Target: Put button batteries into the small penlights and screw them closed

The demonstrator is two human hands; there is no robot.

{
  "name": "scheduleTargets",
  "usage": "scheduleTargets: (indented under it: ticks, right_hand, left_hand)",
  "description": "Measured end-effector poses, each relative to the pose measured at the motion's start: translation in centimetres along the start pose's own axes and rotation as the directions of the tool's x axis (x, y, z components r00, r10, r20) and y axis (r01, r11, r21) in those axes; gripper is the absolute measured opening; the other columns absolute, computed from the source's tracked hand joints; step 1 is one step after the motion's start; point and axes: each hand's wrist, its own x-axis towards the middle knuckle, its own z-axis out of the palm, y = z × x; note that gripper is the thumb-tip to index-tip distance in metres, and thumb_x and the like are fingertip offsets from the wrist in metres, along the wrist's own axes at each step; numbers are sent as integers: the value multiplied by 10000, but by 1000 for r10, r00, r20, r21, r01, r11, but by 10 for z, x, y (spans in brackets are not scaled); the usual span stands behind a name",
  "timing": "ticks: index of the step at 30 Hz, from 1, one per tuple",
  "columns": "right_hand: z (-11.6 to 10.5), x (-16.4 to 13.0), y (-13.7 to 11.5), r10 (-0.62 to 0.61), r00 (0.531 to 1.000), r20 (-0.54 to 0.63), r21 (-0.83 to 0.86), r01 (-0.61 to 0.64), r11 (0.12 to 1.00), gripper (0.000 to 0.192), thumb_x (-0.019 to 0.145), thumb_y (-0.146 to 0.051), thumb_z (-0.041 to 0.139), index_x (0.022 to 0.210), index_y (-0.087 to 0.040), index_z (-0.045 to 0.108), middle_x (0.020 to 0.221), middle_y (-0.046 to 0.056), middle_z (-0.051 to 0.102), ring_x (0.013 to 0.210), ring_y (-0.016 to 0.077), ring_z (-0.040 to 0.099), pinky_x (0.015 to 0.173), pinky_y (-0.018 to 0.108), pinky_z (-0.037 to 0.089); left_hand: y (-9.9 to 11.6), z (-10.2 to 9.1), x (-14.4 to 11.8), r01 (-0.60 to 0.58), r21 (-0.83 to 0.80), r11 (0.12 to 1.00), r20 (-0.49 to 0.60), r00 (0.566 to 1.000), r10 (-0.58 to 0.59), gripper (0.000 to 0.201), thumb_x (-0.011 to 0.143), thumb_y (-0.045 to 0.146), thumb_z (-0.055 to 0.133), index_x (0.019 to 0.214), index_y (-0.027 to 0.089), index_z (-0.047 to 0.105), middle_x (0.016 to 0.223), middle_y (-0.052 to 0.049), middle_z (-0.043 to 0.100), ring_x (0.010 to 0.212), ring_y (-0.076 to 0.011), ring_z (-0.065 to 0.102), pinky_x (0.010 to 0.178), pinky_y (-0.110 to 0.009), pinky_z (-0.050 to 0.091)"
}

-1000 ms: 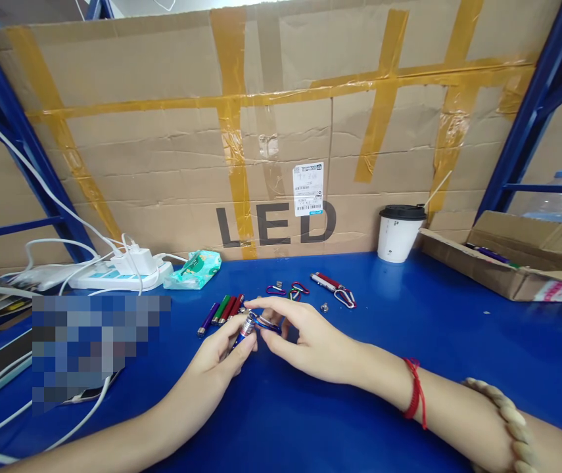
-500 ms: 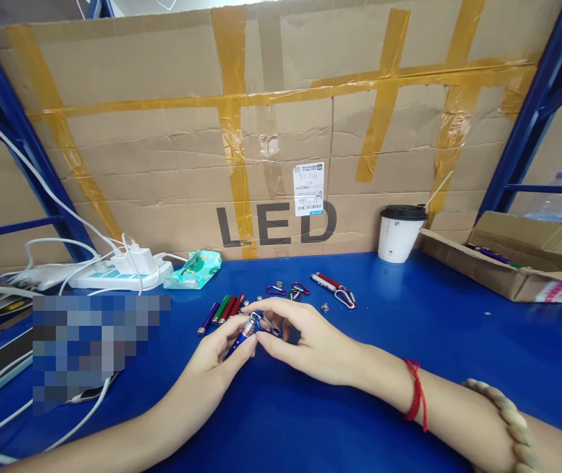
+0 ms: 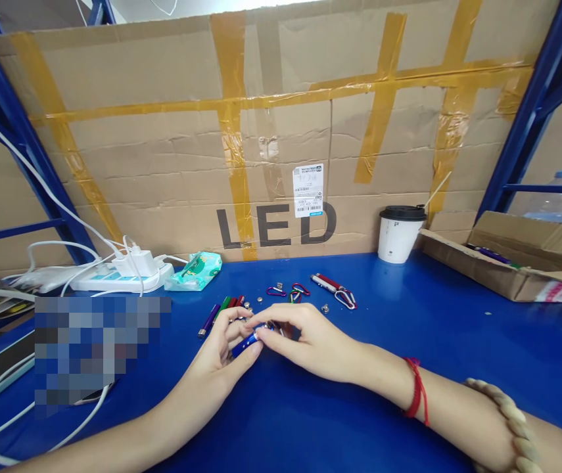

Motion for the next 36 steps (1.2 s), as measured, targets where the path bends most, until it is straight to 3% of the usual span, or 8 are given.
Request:
scheduleTargets:
  ticks: [4, 7, 9, 11, 20, 30, 33, 36]
  right_hand:
    - [-13, 4, 3, 34, 976, -216, -87, -54, 995, 253, 893, -321, 449, 917, -178, 655, 897, 34, 691, 773, 152, 619, 675, 262, 485]
    - [-26, 7, 11, 25, 950, -311, -303, -124, 945, 264, 900, -319, 421, 934, -189, 648, 915, 37, 687, 766, 154, 624, 650, 256, 476]
    - [-34, 8, 19, 22, 952, -306, -574, -203, 793, 267, 902, -292, 407, 990, -213, 646, 957, 33, 680, 838, 172, 623, 708, 280, 468]
    - [-40, 8, 28, 151, 947, -284, -767, -319, 557, 294, 906, -266, 379, 1026, -238, 647, 962, 27, 684, 860, 186, 631, 688, 284, 466]
    - [-41, 4, 47, 304, 889, -342, -822, -440, 361, 300, 861, -252, 432, 1060, -215, 654, 884, 80, 713, 808, 256, 665, 611, 322, 467]
    - [-44, 2, 55, 247, 904, -350, -853, -416, 316, 231, 794, -130, 518, 957, -181, 673, 885, 79, 677, 870, 240, 620, 612, 291, 440]
    - [-43, 4, 50, 167, 929, -331, -859, -370, 354, 222, 850, -165, 475, 960, -218, 661, 951, 43, 663, 898, 196, 603, 677, 281, 443]
    - [-36, 6, 39, -10, 957, -291, -862, -257, 438, 207, 882, -226, 452, 924, -224, 655, 943, 19, 662, 873, 162, 603, 713, 269, 439]
  left_hand:
    - [1, 1, 1, 73, 8, 997, -71, 995, -73, 378, 806, 254, 536, 1094, 230, 292, 841, 28, 466, 668, -97, 455, 645, -229, 377]
    - [2, 1, 1, 99, 32, 995, -70, 993, -96, 390, 795, 276, 536, 1098, 226, 297, 813, 37, 441, 616, -93, 405, 600, -226, 352]
    - [3, 0, 1, 91, 35, 995, -60, 994, -89, 364, 789, 273, 532, 1080, 218, 319, 814, 33, 443, 631, -97, 407, 617, -231, 352]
    - [4, 0, 0, 79, 41, 996, -61, 995, -77, 331, 782, 261, 526, 1054, 212, 344, 804, 32, 442, 632, -100, 402, 616, -233, 345]
    - [8, 1, 0, 107, 49, 993, -45, 994, -104, 185, 754, 176, 494, 930, 184, 437, 753, 34, 404, 608, -93, 359, 573, -216, 316]
    - [11, 2, 1, 119, 70, 990, -38, 993, -116, 148, 758, 82, 447, 882, 161, 456, 728, 33, 400, 609, -90, 351, 578, -202, 321]
    - [9, 3, 2, 101, 74, 992, -49, 994, -97, 119, 781, 98, 443, 881, 162, 456, 729, 33, 401, 609, -92, 362, 570, -203, 323]
    - [7, 3, 3, 68, 81, 994, -61, 996, -63, 92, 797, 125, 459, 879, 167, 457, 746, 30, 412, 596, -89, 368, 553, -204, 326]
